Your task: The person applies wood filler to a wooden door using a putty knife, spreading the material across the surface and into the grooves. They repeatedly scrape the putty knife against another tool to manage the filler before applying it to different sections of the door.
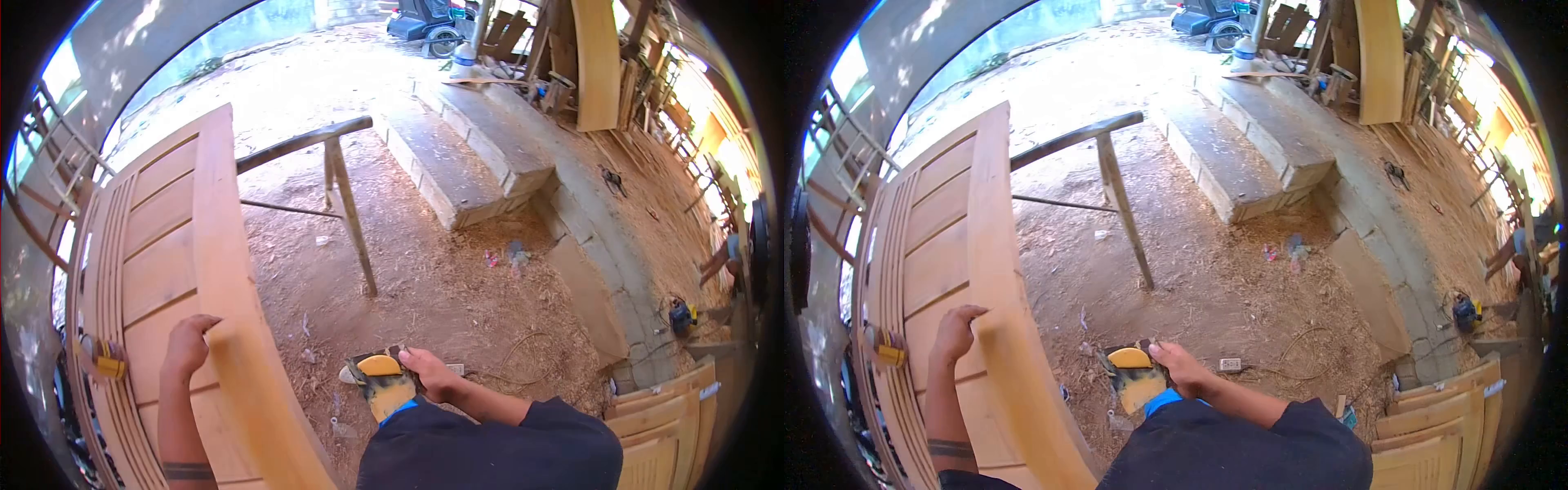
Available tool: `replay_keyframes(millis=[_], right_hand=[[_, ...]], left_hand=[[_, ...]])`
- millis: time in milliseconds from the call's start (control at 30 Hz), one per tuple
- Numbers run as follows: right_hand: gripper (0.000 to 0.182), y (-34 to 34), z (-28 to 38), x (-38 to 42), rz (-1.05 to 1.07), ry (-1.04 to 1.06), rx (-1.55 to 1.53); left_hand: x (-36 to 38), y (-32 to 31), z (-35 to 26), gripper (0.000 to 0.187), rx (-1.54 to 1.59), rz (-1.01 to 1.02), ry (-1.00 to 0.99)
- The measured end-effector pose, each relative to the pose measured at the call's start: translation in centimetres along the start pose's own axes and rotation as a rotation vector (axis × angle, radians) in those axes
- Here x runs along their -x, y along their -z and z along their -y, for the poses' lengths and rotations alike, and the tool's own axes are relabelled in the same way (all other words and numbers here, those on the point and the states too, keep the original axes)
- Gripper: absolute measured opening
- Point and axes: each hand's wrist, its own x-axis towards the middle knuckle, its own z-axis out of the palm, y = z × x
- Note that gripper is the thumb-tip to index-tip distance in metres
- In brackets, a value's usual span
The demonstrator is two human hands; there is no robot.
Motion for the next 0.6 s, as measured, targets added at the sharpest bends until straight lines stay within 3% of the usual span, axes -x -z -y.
replay_keyframes(millis=[67,167,300,333,433,467,567,600], right_hand=[[0.033,1.0,0.1,-0.1,-0.033,0.035,0.014],[0.033,1.0,0.5,0.0,-0.038,0.062,0.036],[0.033,1.8,-0.7,-0.8,-0.123,0.107,0.194],[0.033,1.6,-0.3,-0.4,-0.151,0.37,0.729],[0.03,3.8,-1.6,-0.2,-0.061,0.171,0.594],[0.03,1.3,-0.3,0.3,-0.077,0.085,0.131],[0.032,-0.4,-0.8,0.6,-0.114,0.123,0.036],[0.033,-0.4,-1.1,0.6,-0.11,0.116,0.034]], left_hand=[[-2.3,-0.9,0.8,0.042,0.036,0.044,0.09],[-1.2,-2.5,0.6,0.039,-0.019,0.028,0.057],[6.6,-4.1,-2.9,0.032,-0.07,0.03,0.085],[9.1,-4.9,-3.7,0.031,-0.101,-0.004,0.095],[17.8,-7.6,-6.2,0.03,0.006,-0.122,0.122],[19.8,-8.7,-6.9,0.031,-0.032,-0.191,0.094],[24.2,-8.1,-8.7,0.033,-0.106,-0.089,0.059],[24.1,-6.6,-8.3,0.035,-0.045,0.072,0.094]])
